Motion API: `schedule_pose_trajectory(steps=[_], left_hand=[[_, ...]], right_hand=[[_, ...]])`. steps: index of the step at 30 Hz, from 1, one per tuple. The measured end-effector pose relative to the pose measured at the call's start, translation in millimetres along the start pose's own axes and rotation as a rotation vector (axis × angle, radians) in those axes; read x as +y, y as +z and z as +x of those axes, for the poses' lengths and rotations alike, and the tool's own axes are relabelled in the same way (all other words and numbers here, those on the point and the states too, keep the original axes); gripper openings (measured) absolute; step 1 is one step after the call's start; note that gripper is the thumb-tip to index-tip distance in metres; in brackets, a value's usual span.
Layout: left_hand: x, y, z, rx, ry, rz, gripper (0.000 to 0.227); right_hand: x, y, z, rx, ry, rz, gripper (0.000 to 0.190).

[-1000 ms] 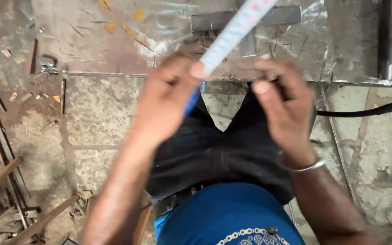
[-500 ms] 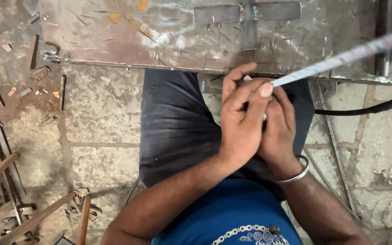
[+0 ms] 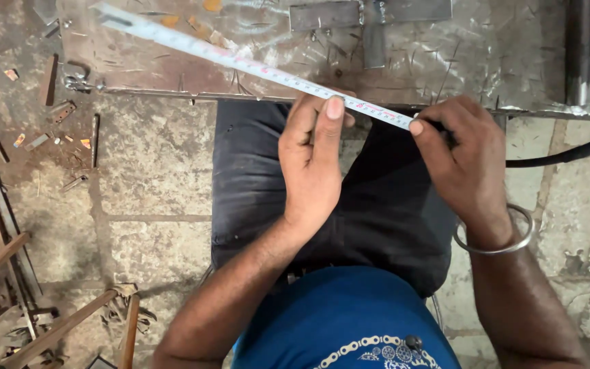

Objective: The person measures a metal sheet on a workbench using a tape measure and marks it with a white marker. They repeatedly measure different sections of the metal and make marks to indicate specific points.

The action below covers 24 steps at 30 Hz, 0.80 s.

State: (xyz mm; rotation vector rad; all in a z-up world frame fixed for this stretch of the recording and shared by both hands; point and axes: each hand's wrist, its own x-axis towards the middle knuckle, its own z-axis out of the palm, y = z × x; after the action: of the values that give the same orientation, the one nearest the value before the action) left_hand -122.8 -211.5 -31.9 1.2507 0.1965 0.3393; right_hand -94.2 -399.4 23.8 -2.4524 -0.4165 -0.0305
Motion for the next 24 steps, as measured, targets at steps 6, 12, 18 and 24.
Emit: schedule_pose_trajectory(steps=[6, 12, 18, 24], left_hand=[[-4, -12, -4, -0.197, -0.191, 0.071, 0.03], [1, -18, 0, -0.278, -0.279, 0.011, 0.035], [4, 0, -6, -0.327, -0.154, 0.131, 0.032], [3, -9, -6, -0.317, -0.256, 0.203, 0.029]], right_hand=[[17, -8, -1, 0.004, -0.026, -0.088, 0.013], [18, -9, -2, -0.016, 0.025, -0.079, 0.012], [8, 7, -5, -0.023, -0.009, 0.044, 0.013], [25, -1, -5, 0.003, -0.086, -0.031, 0.014]])
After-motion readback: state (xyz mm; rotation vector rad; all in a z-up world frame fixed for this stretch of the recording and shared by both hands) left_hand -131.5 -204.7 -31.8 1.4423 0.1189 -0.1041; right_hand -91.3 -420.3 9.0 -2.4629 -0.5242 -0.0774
